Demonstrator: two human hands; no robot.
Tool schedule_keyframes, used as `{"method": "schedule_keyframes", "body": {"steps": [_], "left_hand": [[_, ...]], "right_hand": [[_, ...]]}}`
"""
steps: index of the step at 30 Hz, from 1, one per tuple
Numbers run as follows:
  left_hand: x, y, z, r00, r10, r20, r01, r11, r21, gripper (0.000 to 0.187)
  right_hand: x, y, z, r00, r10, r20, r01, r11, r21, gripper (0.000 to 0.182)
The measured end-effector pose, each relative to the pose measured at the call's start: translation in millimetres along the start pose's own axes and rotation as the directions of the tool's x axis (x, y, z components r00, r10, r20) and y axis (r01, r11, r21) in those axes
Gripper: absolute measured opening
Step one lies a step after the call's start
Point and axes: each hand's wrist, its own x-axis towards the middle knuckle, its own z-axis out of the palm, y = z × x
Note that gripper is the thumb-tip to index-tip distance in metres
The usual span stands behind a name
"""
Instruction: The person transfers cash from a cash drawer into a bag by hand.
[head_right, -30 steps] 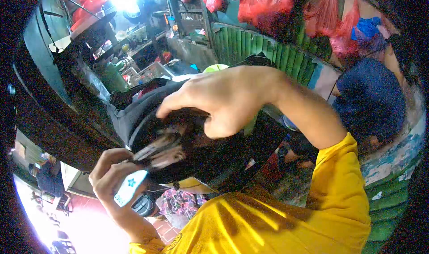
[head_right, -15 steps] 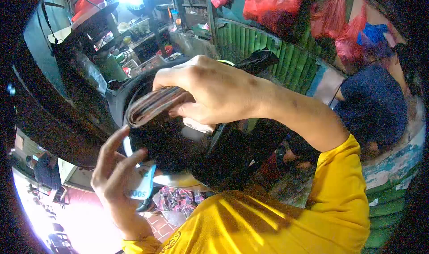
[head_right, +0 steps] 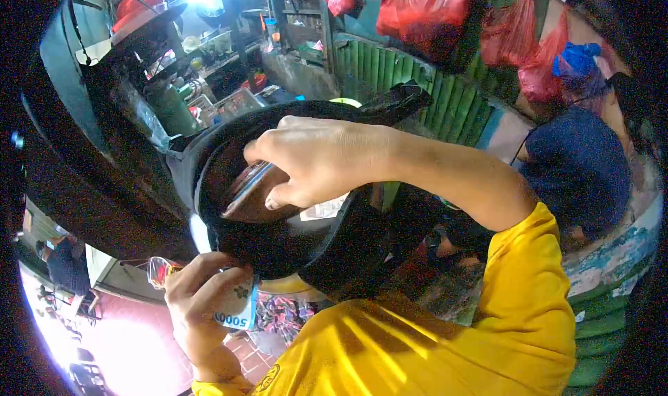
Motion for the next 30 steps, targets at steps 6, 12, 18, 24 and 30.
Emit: {"method": "schedule_keyframes", "body": {"steps": [6,12,18,24,30], "left_hand": [[1.9,-2.3,-3.1,1.0,0.013,-0.012,-0.013,1.0,-0.017,0.029],[7.8,-2.4,-6.8,0.994,0.055,0.093,-0.06,0.997,0.046,0.03],[38.5,25.2,-3.9,0.912,0.186,0.365,-0.258,0.953,0.158,0.042],[72.2,26.9,27.0,0.687,0.079,0.723,-0.226,0.968,0.109,0.066],[50.6,4.7,36.8,0.69,0.209,0.693,-0.281,0.96,-0.01,0.036]], "right_hand": [[-9.4,9.8,-11.7,0.921,-0.175,-0.348,0.187,0.982,0.002,0.033],[-27.5,1.9,-22.7,0.945,-0.039,-0.323,0.043,0.999,0.004,0.03],[-29.7,0.8,-15.0,0.933,-0.064,-0.354,0.074,0.997,0.015,0.029],[-28.7,3.0,-6.1,0.893,-0.079,-0.444,0.172,0.97,0.173,0.03],[-36.1,4.2,-8.3,0.837,-0.197,-0.51,0.166,0.98,-0.107,0.028]]}}
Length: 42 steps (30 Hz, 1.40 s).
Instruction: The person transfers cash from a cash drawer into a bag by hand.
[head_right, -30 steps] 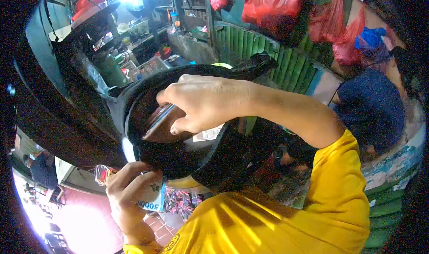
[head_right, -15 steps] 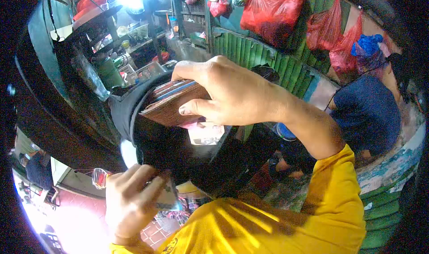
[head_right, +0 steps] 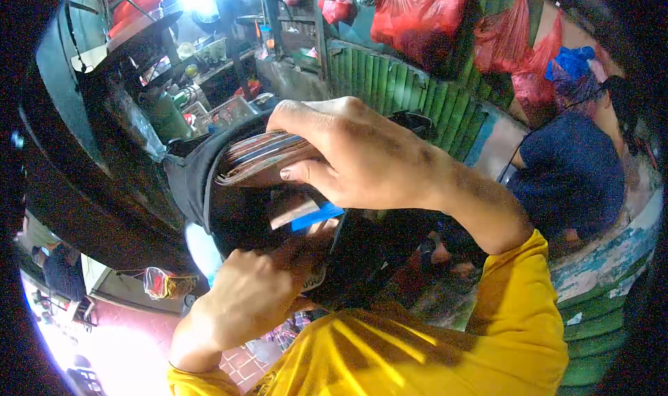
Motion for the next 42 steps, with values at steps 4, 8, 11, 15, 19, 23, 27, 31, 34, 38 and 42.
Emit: {"method": "schedule_keyframes", "body": {"steps": [4,8,11,15,19,23,27,31,34,38,42], "left_hand": [[-5.2,8.9,-7.6,0.995,-0.02,-0.097,0.016,0.999,-0.039,0.029],[-7.7,13.1,-8.4,0.996,-0.049,-0.079,0.046,0.998,-0.036,0.029],[-10.6,16.2,-7.4,0.993,-0.037,-0.108,0.038,0.999,0.002,0.028],[-11.4,17.3,-18.2,0.985,-0.143,-0.102,0.131,0.985,-0.115,0.039],[-15.3,-0.2,-10.3,0.947,-0.014,-0.32,-0.077,0.96,-0.269,0.034],[-15.1,2.3,-14.3,0.95,-0.142,-0.279,0.078,0.97,-0.228,0.03],[-14.5,0.7,-11.8,0.924,-0.286,-0.253,0.243,0.952,-0.188,0.028],[-7.6,-6.0,-3.7,0.98,-0.182,-0.076,0.176,0.981,-0.081,0.015],[-8.0,-0.7,-5.9,0.975,-0.192,-0.114,0.188,0.981,-0.049,0.014],[-12.9,6.5,-5.8,0.948,-0.217,-0.233,0.211,0.976,-0.051,0.018],[-17.9,9.7,-8.7,0.936,-0.25,-0.249,0.243,0.968,-0.058,0.02]], "right_hand": [[0.2,-0.2,-7.1,0.995,0.068,0.076,-0.066,0.998,-0.024,0.034],[0.8,1.2,-12.2,0.992,0.079,0.103,-0.081,0.997,0.02,0.034],[-1.7,1.5,-15.7,0.988,0.1,0.119,-0.109,0.991,0.072,0.033],[-1.9,0.9,-21.4,0.98,0.114,0.166,-0.126,0.99,0.065,0.032],[-3.0,3.2,-18.6,0.987,0.098,0.124,-0.109,0.99,0.085,0.033],[-6.3,3.4,-9.0,0.999,0.054,0.006,-0.054,0.995,0.082,0.031],[-9.3,-1.8,-6.3,0.999,0.042,0.011,-0.043,0.997,0.07,0.032],[-9.0,-5.9,-9.3,0.999,0.038,0.032,-0.04,0.998,0.05,0.034],[-9.1,-3.6,-6.2,0.998,0.047,-0.051,-0.042,0.996,0.084,0.03],[-11.3,-2.9,-11.7,0.997,0.078,0.019,-0.079,0.995,0.065,0.035],[-12.2,-4.4,-12.4,0.998,0.056,0.003,-0.056,0.998,0.032,0.036]]}}
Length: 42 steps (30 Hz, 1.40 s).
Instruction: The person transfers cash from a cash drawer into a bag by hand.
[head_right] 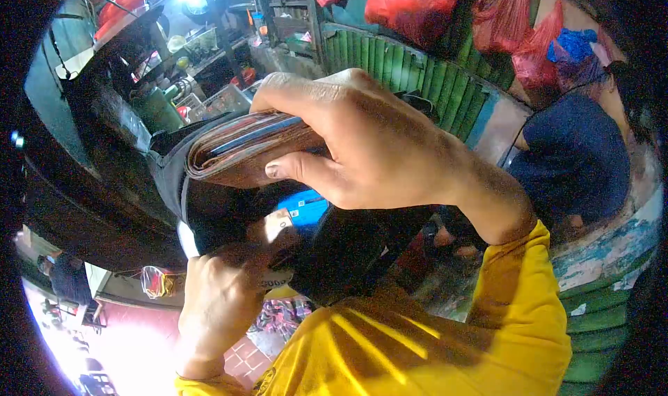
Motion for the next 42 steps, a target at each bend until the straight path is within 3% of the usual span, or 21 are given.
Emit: {"method": "schedule_keyframes", "body": {"steps": [3,5,9,12,15,16,19,21,24,25,26,28,31,32,34,35,36,37,38,40,42], "left_hand": [[-7.7,-1.1,-2.6,0.991,0.006,0.132,-0.013,0.999,0.051,0.02],[-9.4,-0.9,2.1,0.969,-0.08,-0.233,0.075,0.997,-0.029,0.018],[-12.8,-9.0,2.8,0.788,-0.337,-0.515,0.19,0.929,-0.318,0.021],[-13.8,-25.7,9.5,0.625,-0.281,-0.728,0.097,0.954,-0.285,0.013],[-29.1,-25.8,9.3,0.507,-0.661,-0.553,0.335,0.742,-0.58,0.011],[-32.6,-36.3,18.2,0.455,-0.619,-0.641,0.281,0.782,-0.556,0.011],[-48.6,-44.9,32.3,0.431,-0.679,-0.594,0.279,0.727,-0.628,0.02],[-48.4,-46.2,43.8,0.161,-0.74,-0.653,0.183,0.673,-0.717,0.026],[-52.1,-47.2,42.6,0.143,-0.777,-0.613,0.155,0.63,-0.761,0.03],[-47.2,-41.8,44.1,0.082,-0.781,-0.619,0.11,0.624,-0.773,0.031],[-49.7,-41.6,43.8,0.079,-0.779,-0.623,0.114,0.627,-0.77,0.031],[-50.6,-47.2,46.3,0.228,-0.782,-0.58,0.075,0.608,-0.79,0.03],[-41.9,-33.2,50.2,0.199,-0.791,-0.578,0.034,0.595,-0.803,0.025],[-44.7,-34.4,52.0,0.188,-0.81,-0.555,0.009,0.567,-0.824,0.023],[-49.4,-37.2,60.5,0.134,-0.81,-0.57,-0.048,0.569,-0.821,0.022],[-53.2,-44.0,66.0,0.268,-0.742,-0.615,-0.266,0.556,-0.787,0.023],[-45.1,-27.4,49.8,0.356,-0.702,-0.617,-0.188,0.593,-0.783,0.021],[-44.4,-37.3,56.7,0.331,-0.669,-0.666,-0.157,0.656,-0.738,0.015],[-42.4,-23.6,50.2,0.362,-0.769,-0.526,-0.199,0.488,-0.85,0.009],[-37.3,-12.1,36.6,0.392,-0.795,-0.462,-0.14,0.445,-0.884,0.01],[-39.6,-18.7,39.5,0.372,-0.789,-0.489,-0.187,0.452,-0.872,0.011]], "right_hand": [[-1.3,1.5,-0.3,0.999,0.036,-0.016,-0.034,0.997,0.073,0.036],[-2.2,2.1,-2.9,1.0,0.011,-0.014,-0.011,1.0,0.014,0.035],[-1.2,5.1,-5.6,0.998,-0.041,-0.053,0.039,0.998,-0.042,0.034],[3.7,11.2,-2.3,0.997,-0.08,-0.003,0.079,0.997,-0.02,0.034],[5.1,19.6,13.6,0.988,-0.108,0.107,0.113,0.993,-0.04,0.034],[6.7,20.4,22.5,0.982,-0.108,0.154,0.117,0.992,-0.051,0.034],[5.1,15.4,41.4,0.963,-0.16,0.216,0.182,0.979,-0.088,0.024],[-4.7,8.5,55.2,0.96,-0.233,0.154,0.258,0.951,-0.168,0.02],[-9.1,9.4,73.8,0.931,-0.298,0.211,0.34,0.92,-0.197,0.024],[-13.3,7.0,73.7,0.93,-0.304,0.206,0.343,0.919,-0.193,0.024],[-18.8,4.0,72.1,0.928,-0.28,0.245,0.328,0.926,-0.186,0.027],[-26.5,5.8,71.5,0.92,-0.264,0.291,0.325,0.928,-0.185,0.03],[-33.9,-2.4,60.7,0.831,-0.125,0.542,0.262,0.947,-0.184,0.043],[-40.7,-0.7,65.9,0.861,-0.154,0.485,0.234,0.966,-0.11,0.045],[-46.2,-0.5,61.1,0.824,-0.13,0.552,0.184,0.982,-0.043,0.05],[-48.2,-0.5,62.0,0.828,-0.144,0.542,0.205,0.977,-0.053,0.051],[-48.6,0.4,63.1,0.831,-0.162,0.532,0.229,0.971,-0.061,0.051],[-44.5,0.1,58.5,0.82,-0.159,0.55,0.193,0.981,-0.005,0.048],[-41.0,-0.9,52.3,0.806,-0.143,0.575,0.142,0.989,0.046,0.046],[-33.3,-2.5,39.5,0.864,-0.182,0.469,0.116,0.979,0.166,0.038],[-31.1,-1.5,46.8,0.967,-0.155,0.202,0.119,0.977,0.178,0.023]]}}
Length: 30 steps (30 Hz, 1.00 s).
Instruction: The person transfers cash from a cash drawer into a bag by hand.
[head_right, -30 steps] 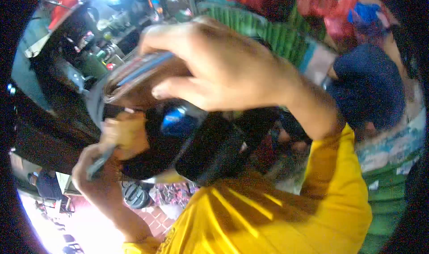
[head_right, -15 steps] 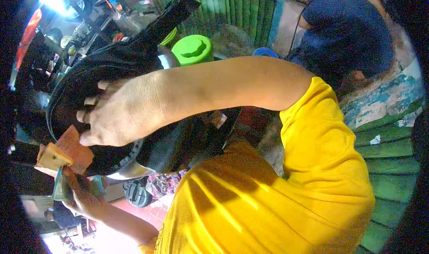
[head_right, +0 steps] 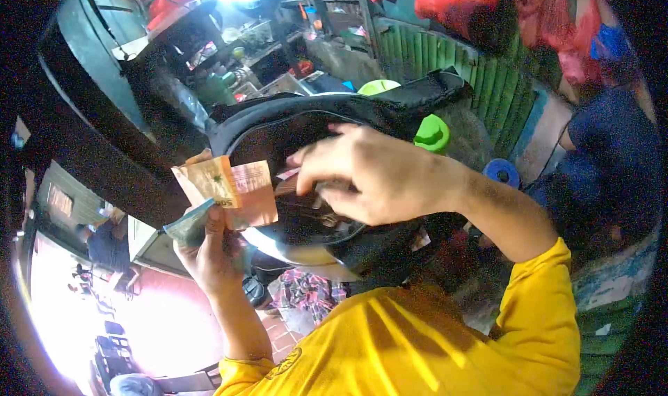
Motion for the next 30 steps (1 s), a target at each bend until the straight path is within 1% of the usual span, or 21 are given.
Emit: {"method": "schedule_keyframes", "body": {"steps": [2,3,4,6,8,10,11,12,15,16,17,18,20,21,22,24,25,26,27,29,30], "left_hand": [[1.0,-3.2,2.1,1.0,0.016,0.002,-0.016,0.999,-0.041,0.013],[1.7,-3.2,6.2,0.999,0.036,0.025,-0.034,0.996,-0.079,0.013],[1.5,-3.0,10.0,0.997,0.057,0.05,-0.051,0.992,-0.118,0.014],[0.3,2.1,15.2,0.993,0.036,0.109,-0.021,0.991,-0.134,0.014],[-0.4,7.5,18.7,0.987,0.022,0.157,0.001,0.99,-0.144,0.014],[-0.4,11.9,19.9,0.993,-0.016,0.117,0.024,0.997,-0.07,0.015],[2.2,12.9,15.5,0.99,-0.042,0.137,0.053,0.996,-0.076,0.015],[3.9,12.9,12.2,0.991,-0.04,0.129,0.051,0.996,-0.077,0.015],[6.6,7.4,3.2,0.998,0.022,0.052,-0.019,0.998,-0.066,0.016],[6.1,8.3,1.8,0.999,0.011,0.052,-0.007,0.998,-0.067,0.016],[5.0,10.8,2.4,0.999,0.024,0.047,-0.022,0.999,-0.037,0.016],[3.4,12.9,4.4,0.998,0.032,0.052,-0.032,0.999,-0.008,0.016],[0.8,17.1,12.3,0.983,0.071,0.167,-0.058,0.995,-0.081,0.014],[-0.5,13.9,11.7,0.961,0.131,0.243,-0.103,0.987,-0.123,0.013],[-4.6,10.1,12.1,0.93,0.193,0.313,-0.143,0.974,-0.176,0.013],[-23.9,17.1,27.8,0.993,0.115,0.019,-0.116,0.991,0.064,0.016],[-12.9,17.0,13.0,0.961,0.098,0.257,-0.127,0.987,0.096,0.026],[-12.5,17.3,5.5,0.958,0.09,0.274,-0.116,0.99,0.083,0.034],[-5.5,9.5,-32.1,0.933,0.027,0.359,-0.068,0.993,0.102,0.041],[1.1,12.9,-59.0,0.82,-0.081,0.567,0.155,0.984,-0.085,0.05],[3.7,15.4,-70.2,0.771,-0.122,0.625,0.242,0.964,-0.109,0.049]], "right_hand": [[8.6,-4.1,2.2,0.976,0.136,-0.172,-0.098,0.972,0.214,0.021],[12.5,-1.7,13.0,0.951,0.169,-0.258,-0.07,0.933,0.353,0.024],[18.9,-1.6,21.5,0.932,0.141,-0.332,0.004,0.916,0.401,0.025],[27.6,-14.0,28.6,0.923,0.253,-0.291,-0.027,0.794,0.607,0.027],[30.5,-18.5,28.3,0.919,0.261,-0.296,-0.024,0.786,0.617,0.024],[31.0,-20.9,19.2,0.907,0.32,-0.273,-0.161,0.864,0.477,0.022],[30.8,-18.1,17.8,0.897,0.21,-0.389,-0.07,0.936,0.344,0.024],[27.3,-14.5,14.6,0.896,0.187,-0.403,-0.043,0.939,0.34,0.023],[14.2,-15.3,6.4,0.829,0.225,-0.511,0.088,0.851,0.518,0.023],[11.4,-16.2,3.2,0.799,0.241,-0.551,0.139,0.818,0.559,0.024],[8.3,-18.1,-4.2,0.859,0.265,-0.437,0.113,0.736,0.668,0.027],[8.0,-21.4,-5.7,0.892,0.24,-0.382,0.088,0.738,0.669,0.025],[20.3,-25.5,2.6,0.926,0.076,-0.369,0.117,0.872,0.475,0.024],[23.9,-24.5,5.9,0.921,0.016,-0.39,0.151,0.907,0.394,0.023],[25.2,-22.7,9.9,0.905,0.015,-0.426,0.166,0.908,0.384,0.023],[18.6,-28.3,5.9,0.826,0.1,-0.555,0.213,0.856,0.471,0.014],[11.2,-33.3,0.2,0.779,0.159,-0.607,0.227,0.83,0.509,0.009],[-2.9,-35.3,-9.9,0.745,0.174,-0.644,0.233,0.836,0.496,0.009],[-25.1,-35.9,-20.4,0.712,0.201,-0.673,0.199,0.861,0.468,0.01],[-71.1,-26.6,-33.5,0.613,0.303,-0.729,0.091,0.89,0.447,0.012],[-94.0,-18.2,-30.3,0.547,0.386,-0.743,0.013,0.884,0.468,0.014]]}}
